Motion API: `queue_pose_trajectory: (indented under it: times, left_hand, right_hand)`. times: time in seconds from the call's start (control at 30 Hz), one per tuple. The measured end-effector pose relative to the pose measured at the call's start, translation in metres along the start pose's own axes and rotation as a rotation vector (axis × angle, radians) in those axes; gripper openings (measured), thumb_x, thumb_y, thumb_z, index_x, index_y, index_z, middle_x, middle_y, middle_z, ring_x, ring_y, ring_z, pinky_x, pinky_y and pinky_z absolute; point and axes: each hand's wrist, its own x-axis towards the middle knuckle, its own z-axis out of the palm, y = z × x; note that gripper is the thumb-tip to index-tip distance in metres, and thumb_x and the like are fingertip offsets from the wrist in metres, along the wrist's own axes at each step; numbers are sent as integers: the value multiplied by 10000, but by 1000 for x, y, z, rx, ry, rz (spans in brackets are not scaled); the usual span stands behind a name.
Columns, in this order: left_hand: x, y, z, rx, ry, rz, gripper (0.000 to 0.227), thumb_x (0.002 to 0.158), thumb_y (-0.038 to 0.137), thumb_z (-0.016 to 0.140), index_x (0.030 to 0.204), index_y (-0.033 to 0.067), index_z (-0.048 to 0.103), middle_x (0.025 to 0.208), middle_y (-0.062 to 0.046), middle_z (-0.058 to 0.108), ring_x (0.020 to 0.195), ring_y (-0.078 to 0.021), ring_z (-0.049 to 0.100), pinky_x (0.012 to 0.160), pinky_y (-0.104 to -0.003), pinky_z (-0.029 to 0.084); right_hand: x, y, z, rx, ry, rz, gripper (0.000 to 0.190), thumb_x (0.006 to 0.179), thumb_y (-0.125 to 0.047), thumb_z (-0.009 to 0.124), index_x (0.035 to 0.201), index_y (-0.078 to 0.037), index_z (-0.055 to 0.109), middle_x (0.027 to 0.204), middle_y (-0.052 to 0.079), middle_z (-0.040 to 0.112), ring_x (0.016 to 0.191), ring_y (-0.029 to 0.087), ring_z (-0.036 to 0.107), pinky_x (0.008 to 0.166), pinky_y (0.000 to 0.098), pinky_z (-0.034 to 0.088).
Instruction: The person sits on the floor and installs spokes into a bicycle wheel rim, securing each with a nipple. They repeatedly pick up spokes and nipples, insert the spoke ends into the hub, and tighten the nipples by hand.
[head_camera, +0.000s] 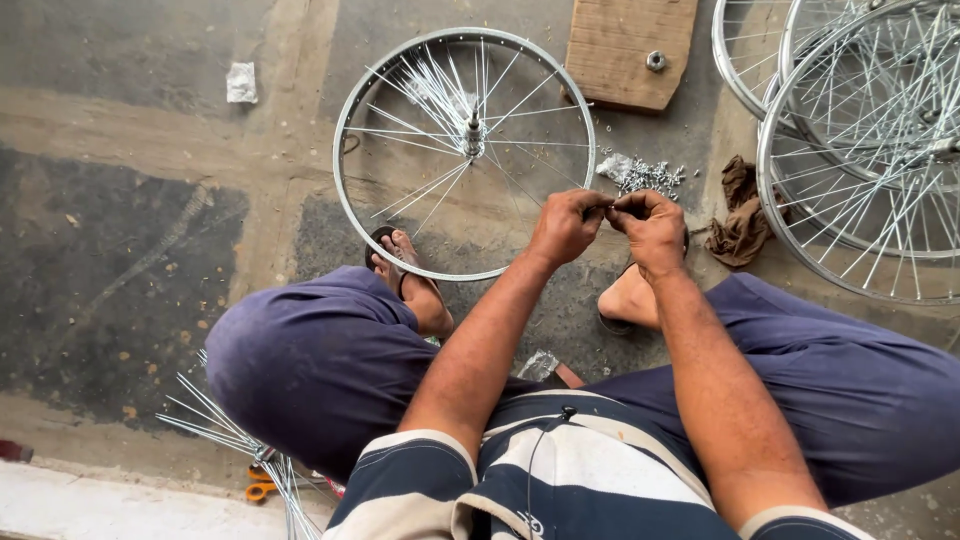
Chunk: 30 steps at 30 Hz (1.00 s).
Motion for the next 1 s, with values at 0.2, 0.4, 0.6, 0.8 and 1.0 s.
queue_pose_trajectory:
  times: [0.2,0.4,0.6,0.8,1.0]
  left_hand:
    - [5,0,-2,-12,-24,-63,175,900,78,717,1063,74,781,1012,-119,778,905,-258,767,801,-353,610]
    - [6,-4,0,32,-34,-78,203,903,102,725,1096,89,784,1014,-110,782,898,-255,758,804,-358,606]
    - [10,1,-6,92,-64,-25,162,917,101,724,1067,85,784,991,-102,782,890,-253,757,797,-359,606]
    - [10,6,-16,14,-113,3,167,896,43,689,1036,76,772,961,-93,790,859,-242,775,759,-349,617]
    - [7,-9,-7,-92,-62,-106,266,895,78,721,1126,52,592,913,-122,774,841,-271,779,722,-349,605]
  right_hand:
    - [1,-10,4,-138,28,-29,149,898,55,747,1036,-3,748,935,61,755,834,116,718,779,239,606]
    - [-9,-29,21,-728,149,-352,134,898,-43,810,985,-16,711,886,91,761,777,154,731,711,288,602]
    - [-12,-39,23,-714,77,-312,203,928,-88,816,965,-42,621,876,64,737,780,145,731,703,283,617]
    - [-10,-32,14,-487,25,-167,207,936,-65,779,1006,-39,586,903,42,722,827,115,718,727,264,610]
    - [-9,-17,7,-272,-37,-77,129,962,-38,759,1090,-27,745,980,50,750,873,110,702,797,255,607]
